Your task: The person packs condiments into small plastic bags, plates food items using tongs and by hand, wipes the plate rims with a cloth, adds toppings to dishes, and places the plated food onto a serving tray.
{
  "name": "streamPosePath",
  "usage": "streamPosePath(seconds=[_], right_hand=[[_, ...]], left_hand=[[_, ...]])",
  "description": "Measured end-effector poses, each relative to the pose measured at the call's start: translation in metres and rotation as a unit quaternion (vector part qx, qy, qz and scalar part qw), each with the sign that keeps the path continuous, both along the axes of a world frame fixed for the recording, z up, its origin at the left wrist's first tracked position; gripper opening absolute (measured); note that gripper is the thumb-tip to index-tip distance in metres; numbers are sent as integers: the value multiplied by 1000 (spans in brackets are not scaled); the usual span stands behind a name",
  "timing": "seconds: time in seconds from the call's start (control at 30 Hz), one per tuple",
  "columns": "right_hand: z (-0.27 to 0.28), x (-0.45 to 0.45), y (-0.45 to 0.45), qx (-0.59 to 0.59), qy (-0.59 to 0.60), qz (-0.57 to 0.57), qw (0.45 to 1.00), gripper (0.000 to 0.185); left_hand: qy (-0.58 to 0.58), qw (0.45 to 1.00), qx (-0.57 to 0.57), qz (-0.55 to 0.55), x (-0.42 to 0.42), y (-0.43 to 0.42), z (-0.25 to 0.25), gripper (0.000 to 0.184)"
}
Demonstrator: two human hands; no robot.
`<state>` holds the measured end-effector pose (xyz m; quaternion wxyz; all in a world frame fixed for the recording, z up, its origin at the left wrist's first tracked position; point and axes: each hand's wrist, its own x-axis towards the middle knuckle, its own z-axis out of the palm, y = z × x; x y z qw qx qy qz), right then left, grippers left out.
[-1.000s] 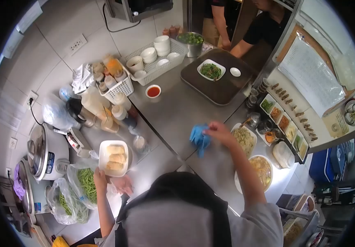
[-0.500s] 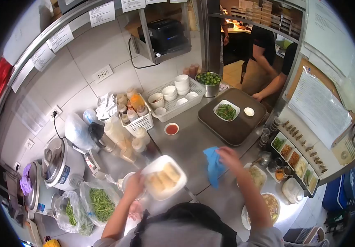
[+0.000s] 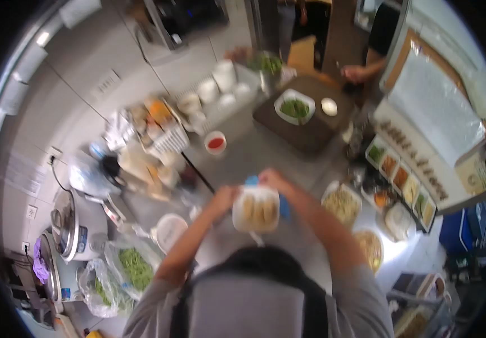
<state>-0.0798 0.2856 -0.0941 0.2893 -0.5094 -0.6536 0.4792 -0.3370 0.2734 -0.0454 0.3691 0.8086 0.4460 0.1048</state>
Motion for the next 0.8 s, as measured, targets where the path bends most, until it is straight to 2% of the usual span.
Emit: streamPosePath(seconds=[0.03,0.07,0.1,0.17,0.23,0.27,0.37,0.5,0.53,0.6,0.63,0.7,0.73,0.8], right_hand=[[36,-2,-5,-28,-122,43,991,12],[29,1,-4,-25,-82,28,996,11],[51,1,-8,-6,-90,30,995,13],[61,-7,-12,12,-3,-53,999,19],[70,-12,-10,157,-21,7,987,19],[72,-18,-13,231,-29,36,972,19],[72,-38,-18,190,-16,107,976,16],[83,-38,-35,218,-123,64,966,27],[87,-37,-40,205,-114,40,971,28],[89,-32,-54,174,-97,-5,980,30],[90,-26,-61,191,-126,2,973,28],[91,-9,-76,223,-187,14,957,26],[87,-3,-85,210,-180,-28,961,26],[76,5,-105,183,-163,-112,963,27]], left_hand=[[-16,999,46,11,2,3,-10,31],[-46,998,30,43,4,0,2,29],[-103,993,25,47,4,-3,12,23],[-94,991,-40,89,2,-5,13,21],[-132,978,-112,119,5,-6,18,21],[-122,982,-96,105,7,-5,19,20],[-102,992,-38,60,12,1,21,18],[-59,997,53,13,13,1,28,17],[-39,996,83,2,13,-1,30,16],[-11,996,86,17,14,-8,41,20],[4,996,87,24,14,-13,46,21],[-20,993,105,40,9,-19,36,21],[-32,992,115,47,7,-22,29,20],[-50,994,-10,101,6,-38,32,25]])
